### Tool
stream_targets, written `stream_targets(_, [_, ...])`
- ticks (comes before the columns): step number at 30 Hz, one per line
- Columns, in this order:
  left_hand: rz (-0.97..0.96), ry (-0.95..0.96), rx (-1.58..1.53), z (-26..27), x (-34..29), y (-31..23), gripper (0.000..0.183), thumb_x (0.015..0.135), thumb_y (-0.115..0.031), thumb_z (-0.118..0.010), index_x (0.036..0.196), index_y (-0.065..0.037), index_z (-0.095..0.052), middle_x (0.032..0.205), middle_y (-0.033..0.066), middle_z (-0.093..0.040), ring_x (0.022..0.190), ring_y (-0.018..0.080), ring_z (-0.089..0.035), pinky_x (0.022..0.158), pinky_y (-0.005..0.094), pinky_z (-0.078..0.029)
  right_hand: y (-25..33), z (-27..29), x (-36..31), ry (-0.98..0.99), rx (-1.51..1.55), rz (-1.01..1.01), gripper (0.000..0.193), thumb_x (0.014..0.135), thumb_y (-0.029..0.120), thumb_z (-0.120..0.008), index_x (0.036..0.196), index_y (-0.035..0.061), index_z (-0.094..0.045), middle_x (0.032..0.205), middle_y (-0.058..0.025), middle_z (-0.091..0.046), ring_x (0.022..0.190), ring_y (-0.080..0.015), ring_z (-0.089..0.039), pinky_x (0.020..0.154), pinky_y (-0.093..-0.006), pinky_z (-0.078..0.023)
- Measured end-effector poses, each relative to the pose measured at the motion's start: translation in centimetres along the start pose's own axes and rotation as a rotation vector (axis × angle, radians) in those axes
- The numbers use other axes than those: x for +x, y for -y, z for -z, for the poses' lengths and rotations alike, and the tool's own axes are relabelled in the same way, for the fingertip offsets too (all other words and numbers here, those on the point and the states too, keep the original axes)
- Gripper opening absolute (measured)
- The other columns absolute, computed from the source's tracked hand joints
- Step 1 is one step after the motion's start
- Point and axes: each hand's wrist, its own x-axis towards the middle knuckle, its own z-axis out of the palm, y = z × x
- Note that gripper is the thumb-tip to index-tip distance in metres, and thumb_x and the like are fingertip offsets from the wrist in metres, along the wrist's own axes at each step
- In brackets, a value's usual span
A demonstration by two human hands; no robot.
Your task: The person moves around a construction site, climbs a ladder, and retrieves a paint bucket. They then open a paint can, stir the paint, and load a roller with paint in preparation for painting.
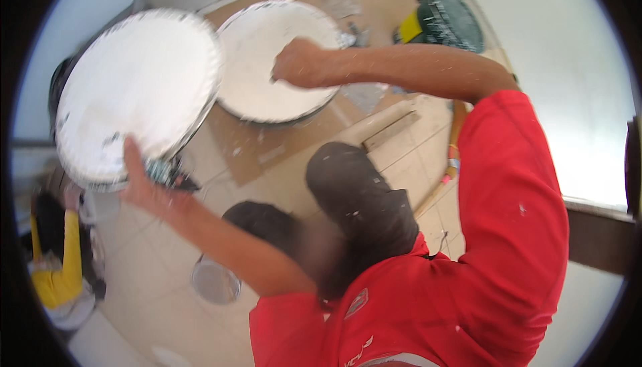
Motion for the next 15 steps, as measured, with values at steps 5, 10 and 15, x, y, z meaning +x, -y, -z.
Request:
stream_targets(5, [-0.003, 0.05, -0.098, -0.4, -0.6, -0.7, 0.036, 0.086, -0.006, -0.072, 0.116, 0.01, -0.06, 0.095, 0.0149, -0.07, 0.054, 0.0117, -0.062, 0.034, 0.0218, -0.04, -1.1, -0.9, 2.0, 0.242, -0.179, -0.045, 0.019, 0.088, 0.014, -0.057, 0.089, 0.0138, -0.075, 0.092, -0.0118, -0.075, 0.086, -0.0303, -0.073, 0.069, -0.0437, -0.057])
stream_targets(10, [-0.032, 0.05, -0.067, 0.7, -0.6, -1.8, 0.038, 0.086, -0.006, -0.071, 0.117, 0.012, -0.059, 0.095, 0.016, -0.07, 0.052, 0.0137, -0.063, 0.033, 0.0219, -0.042, -0.3, 0.7, -0.5, 0.322, -0.168, 0.046, 0.014, 0.085, 0.01, -0.059, 0.085, 0.0089, -0.073, 0.087, -0.0144, -0.074, 0.082, -0.0307, -0.073, 0.065, -0.0428, -0.058])
stream_targets(15, [-0.041, -0.015, -0.078, -0.1, -0.2, -2.1, 0.039, 0.086, -0.009, -0.071, 0.117, 0.012, -0.059, 0.094, 0.0156, -0.07, 0.054, 0.0139, -0.064, 0.033, 0.0226, -0.042, 0.6, 3.4, -0.4, 0.222, -0.108, 0.066, 0.012, 0.082, 0.009, -0.061, 0.08, 0.0064, -0.073, 0.08, -0.0146, -0.073, 0.08, -0.0307, -0.074, 0.064, -0.0438, -0.058])
